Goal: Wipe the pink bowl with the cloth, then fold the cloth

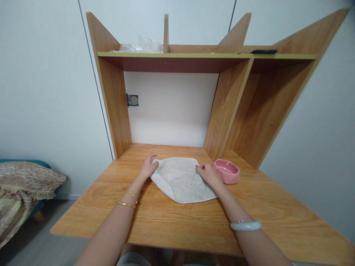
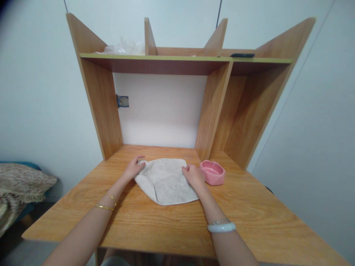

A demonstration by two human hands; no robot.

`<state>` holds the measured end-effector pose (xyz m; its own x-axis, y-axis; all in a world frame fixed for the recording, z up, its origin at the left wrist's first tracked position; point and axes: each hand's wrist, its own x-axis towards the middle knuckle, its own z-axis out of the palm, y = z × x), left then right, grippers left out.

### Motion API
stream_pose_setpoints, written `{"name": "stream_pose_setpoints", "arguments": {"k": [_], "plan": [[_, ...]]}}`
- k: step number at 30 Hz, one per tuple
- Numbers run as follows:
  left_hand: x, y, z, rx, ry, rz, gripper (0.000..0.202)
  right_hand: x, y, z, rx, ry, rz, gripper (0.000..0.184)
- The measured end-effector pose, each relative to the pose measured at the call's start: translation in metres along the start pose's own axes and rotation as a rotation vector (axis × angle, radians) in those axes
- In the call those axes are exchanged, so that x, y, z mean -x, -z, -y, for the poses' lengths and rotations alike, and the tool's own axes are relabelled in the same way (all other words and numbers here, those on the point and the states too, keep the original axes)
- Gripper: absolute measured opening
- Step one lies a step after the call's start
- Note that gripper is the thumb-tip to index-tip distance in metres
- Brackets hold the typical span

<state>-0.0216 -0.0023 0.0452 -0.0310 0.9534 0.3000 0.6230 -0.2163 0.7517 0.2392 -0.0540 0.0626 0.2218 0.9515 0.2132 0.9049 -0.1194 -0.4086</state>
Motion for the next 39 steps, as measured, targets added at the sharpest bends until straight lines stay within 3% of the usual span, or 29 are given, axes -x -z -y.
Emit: {"name": "stream_pose_setpoints", "arguments": {"k": [4, 12, 18, 25, 33, 37, 39], "plan": [[-0.001, -0.001, 0.002, 0.064, -0.02, 0.036, 0.055, 0.003, 0.004, 0.003, 0.024, -0.007, -0.01, 0.027], [0.009, 0.004, -0.009, -0.063, -0.347, 0.013, 0.046, 0.005, 0.008, 0.006, 0.011, -0.023, -0.028, 0.029], [0.005, 0.004, -0.003, -0.082, -0.274, -0.031, 0.048, 0.004, 0.008, 0.005, 0.033, -0.026, -0.02, 0.028], [0.002, 0.002, -0.004, -0.008, -0.171, 0.058, 0.057, 0.004, 0.007, 0.005, 0.024, -0.029, -0.001, 0.026], [0.014, 0.005, -0.005, -0.506, -0.049, 0.009, 0.05, 0.003, 0.008, 0.003, 0.0, -0.016, -0.017, 0.025], [0.017, 0.011, -0.014, -0.587, -0.038, -0.057, 0.05, 0.002, 0.008, 0.002, -0.01, 0.005, -0.033, 0.025], [0.015, 0.014, -0.021, -0.556, -0.082, -0.017, 0.045, 0.001, 0.008, 0.0, -0.03, 0.009, -0.026, 0.026]]}}
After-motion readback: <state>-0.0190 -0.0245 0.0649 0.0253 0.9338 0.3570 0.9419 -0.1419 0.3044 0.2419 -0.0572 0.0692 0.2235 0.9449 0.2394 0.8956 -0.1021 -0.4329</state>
